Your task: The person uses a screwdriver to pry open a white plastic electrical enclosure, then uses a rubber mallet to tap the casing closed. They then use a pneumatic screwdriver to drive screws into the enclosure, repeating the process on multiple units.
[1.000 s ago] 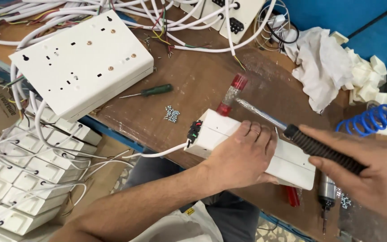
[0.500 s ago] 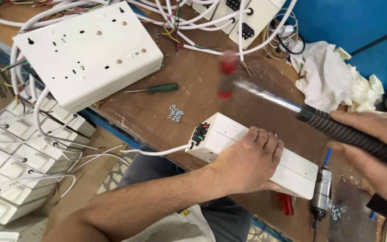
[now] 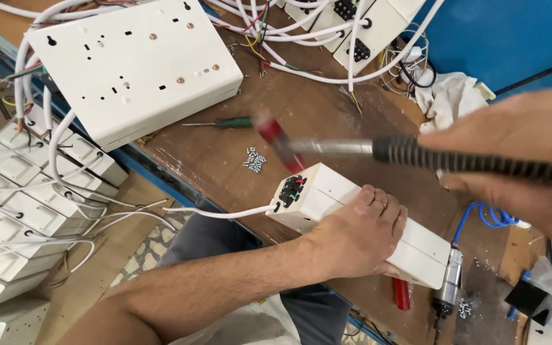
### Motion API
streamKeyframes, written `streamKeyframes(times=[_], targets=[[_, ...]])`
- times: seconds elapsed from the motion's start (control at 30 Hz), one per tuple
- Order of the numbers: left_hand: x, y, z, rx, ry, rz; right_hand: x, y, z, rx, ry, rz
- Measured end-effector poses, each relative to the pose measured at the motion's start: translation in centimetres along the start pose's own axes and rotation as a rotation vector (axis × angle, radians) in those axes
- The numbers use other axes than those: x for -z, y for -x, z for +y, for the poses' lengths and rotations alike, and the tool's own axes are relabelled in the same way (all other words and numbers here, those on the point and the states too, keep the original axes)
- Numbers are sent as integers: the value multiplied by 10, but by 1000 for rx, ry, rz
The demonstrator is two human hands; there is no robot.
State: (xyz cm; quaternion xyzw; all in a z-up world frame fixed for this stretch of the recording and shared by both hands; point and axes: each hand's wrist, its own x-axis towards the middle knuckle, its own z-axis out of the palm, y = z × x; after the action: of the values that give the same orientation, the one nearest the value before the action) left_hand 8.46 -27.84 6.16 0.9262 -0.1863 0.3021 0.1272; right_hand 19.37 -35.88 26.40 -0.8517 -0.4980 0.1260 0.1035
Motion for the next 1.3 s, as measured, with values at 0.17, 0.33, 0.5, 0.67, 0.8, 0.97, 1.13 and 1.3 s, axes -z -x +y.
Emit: streamKeyframes(times=[0.17, 0.33, 0.5, 0.67, 0.8, 0.97, 1.13, 1.3], targets=[[-1, -1, 1, 5, 18, 7, 21, -1, -40, 121, 76, 13], [1, 1, 0, 9, 59, -39, 6, 67, 70, 58, 63, 262], [15, 0, -5, -7, -17, -114, -1, 127, -17, -287, 70, 429], [24, -1, -7, -68, -80, -196, -32, 153, -2, -491, 41, 357], [30, 2, -8, -44, -135, -131, -40, 167, 39, -540, 522, 205], [28, 3, -12, -52, -89, -146, -24, 177, 54, -728, 648, 77], [22, 5, -14, -61, -70, -179, -13, 148, 35, -994, 621, -373], [25, 3, -12, -48, -49, -157, -16, 161, 54, -989, 603, -232]])
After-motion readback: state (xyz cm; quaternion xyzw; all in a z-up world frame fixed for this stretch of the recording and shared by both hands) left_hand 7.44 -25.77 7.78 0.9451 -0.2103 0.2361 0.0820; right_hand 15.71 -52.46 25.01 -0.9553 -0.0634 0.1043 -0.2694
